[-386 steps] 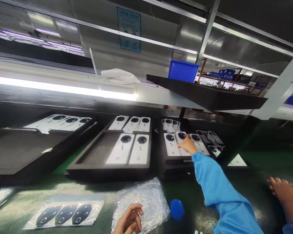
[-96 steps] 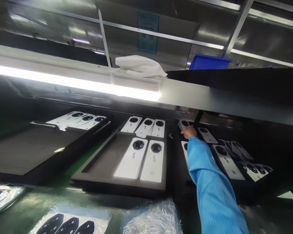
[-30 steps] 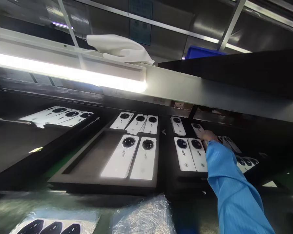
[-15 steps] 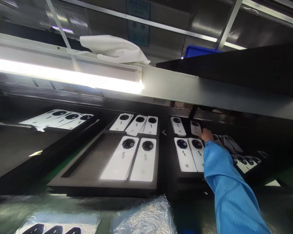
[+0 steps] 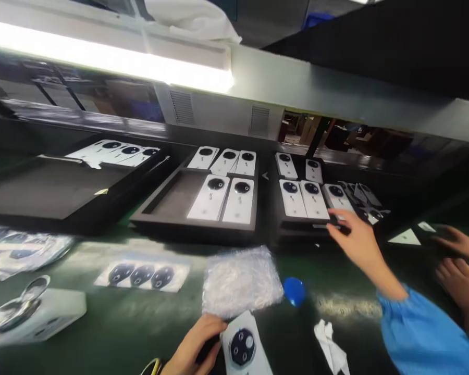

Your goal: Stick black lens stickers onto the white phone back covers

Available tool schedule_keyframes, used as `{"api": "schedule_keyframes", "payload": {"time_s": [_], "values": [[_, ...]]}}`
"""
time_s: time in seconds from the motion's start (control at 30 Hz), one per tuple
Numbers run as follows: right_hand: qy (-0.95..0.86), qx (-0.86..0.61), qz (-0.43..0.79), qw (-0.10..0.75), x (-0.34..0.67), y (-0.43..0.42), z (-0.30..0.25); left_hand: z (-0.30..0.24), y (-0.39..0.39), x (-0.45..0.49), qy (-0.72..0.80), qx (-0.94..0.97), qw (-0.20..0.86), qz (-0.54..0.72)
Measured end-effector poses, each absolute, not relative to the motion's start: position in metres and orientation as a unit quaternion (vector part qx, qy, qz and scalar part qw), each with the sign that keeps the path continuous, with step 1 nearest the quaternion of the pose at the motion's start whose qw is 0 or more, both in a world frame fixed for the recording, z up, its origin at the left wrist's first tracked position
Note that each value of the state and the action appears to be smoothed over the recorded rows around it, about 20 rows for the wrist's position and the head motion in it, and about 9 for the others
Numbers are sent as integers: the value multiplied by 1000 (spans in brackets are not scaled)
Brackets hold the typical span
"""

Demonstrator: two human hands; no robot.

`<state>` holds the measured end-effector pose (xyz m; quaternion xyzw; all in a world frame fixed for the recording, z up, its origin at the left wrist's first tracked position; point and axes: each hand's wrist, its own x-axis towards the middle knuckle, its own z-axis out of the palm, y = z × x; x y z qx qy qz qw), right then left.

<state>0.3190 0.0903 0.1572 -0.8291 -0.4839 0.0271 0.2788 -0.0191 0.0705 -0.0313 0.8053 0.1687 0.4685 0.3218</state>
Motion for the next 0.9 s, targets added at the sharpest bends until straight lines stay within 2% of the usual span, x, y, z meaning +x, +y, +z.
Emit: {"api": "schedule_keyframes", "payload": {"time_s": [0.07,0.17,0.23,0.43,0.53,0.63,0.73,0.9], "values": [[-495,-818,78,284,293,49,122,-20,71,-18,159,844,253,445],[-526,-763,220,305,254,-2,64,-10,71,-20,146,859,226,435],[-549,-740,245,301,228,-28,29,-9,71,-22,144,863,214,435],[-664,-666,136,310,181,-82,-34,-14,55,-23,45,904,186,383],[-667,-670,91,313,183,-102,-54,-14,32,-22,-46,948,188,252],[-693,-662,86,271,185,-118,-69,-11,15,-29,-57,972,186,130],[-752,-620,44,219,178,-126,-75,-6,8,-48,-28,977,171,123],[-791,-571,-143,169,168,-127,-67,2,3,-86,34,978,136,153]]}}
